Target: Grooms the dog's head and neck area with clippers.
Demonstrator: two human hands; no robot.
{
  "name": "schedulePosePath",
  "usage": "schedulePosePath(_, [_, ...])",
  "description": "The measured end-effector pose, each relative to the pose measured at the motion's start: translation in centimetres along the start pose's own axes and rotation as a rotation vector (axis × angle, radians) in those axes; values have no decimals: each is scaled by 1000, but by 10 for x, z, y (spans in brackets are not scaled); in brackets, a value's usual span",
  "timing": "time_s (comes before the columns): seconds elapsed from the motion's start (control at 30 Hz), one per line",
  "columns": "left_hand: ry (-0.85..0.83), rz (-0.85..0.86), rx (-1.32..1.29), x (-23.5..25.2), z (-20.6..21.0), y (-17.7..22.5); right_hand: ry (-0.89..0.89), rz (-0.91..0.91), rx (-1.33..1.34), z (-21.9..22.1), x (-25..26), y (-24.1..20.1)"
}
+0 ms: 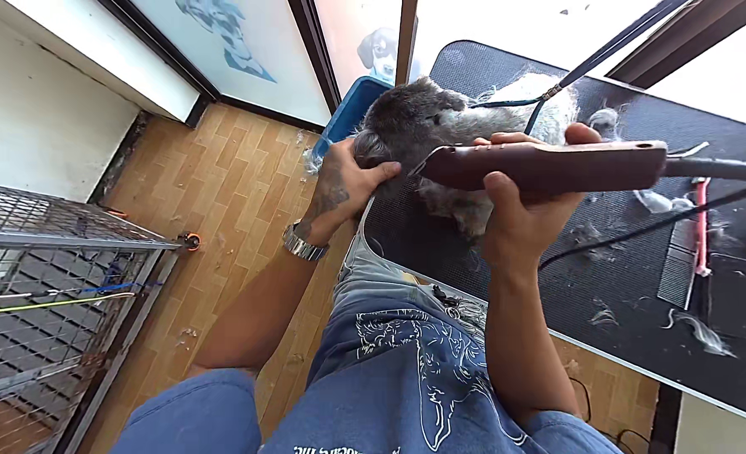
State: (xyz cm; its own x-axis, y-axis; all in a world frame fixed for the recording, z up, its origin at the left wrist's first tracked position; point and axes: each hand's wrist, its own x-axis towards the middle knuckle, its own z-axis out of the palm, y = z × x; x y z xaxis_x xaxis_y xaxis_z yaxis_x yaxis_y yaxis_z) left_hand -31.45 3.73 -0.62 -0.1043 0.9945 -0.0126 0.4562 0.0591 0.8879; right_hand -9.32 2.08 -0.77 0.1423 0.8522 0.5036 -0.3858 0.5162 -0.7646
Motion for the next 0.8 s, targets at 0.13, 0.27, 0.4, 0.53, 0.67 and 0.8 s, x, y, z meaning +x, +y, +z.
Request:
schedulePosePath(0.13, [-77, 116, 139, 25, 1, 7, -58, 126, -21, -14, -13, -19])
schedulePosePath(0.27, [-195, 179, 212, 51, -8, 17, 39, 114, -102, -13, -14, -17])
schedulePosePath(0.4, [-283, 121, 146, 74, -17, 29, 82, 2, -119, 0, -3, -14])
schedulePosePath(0.53, [-392, 123, 83, 84, -24, 38, 89, -6, -92, 4, -1, -9])
schedulePosePath(0.67, [-428, 193, 138, 78, -27, 51, 103, -24, -98, -5, 6, -9])
schedulePosePath(0.8, [-399, 233, 163, 64, -26, 60, 98, -103, -99, -11, 24, -2])
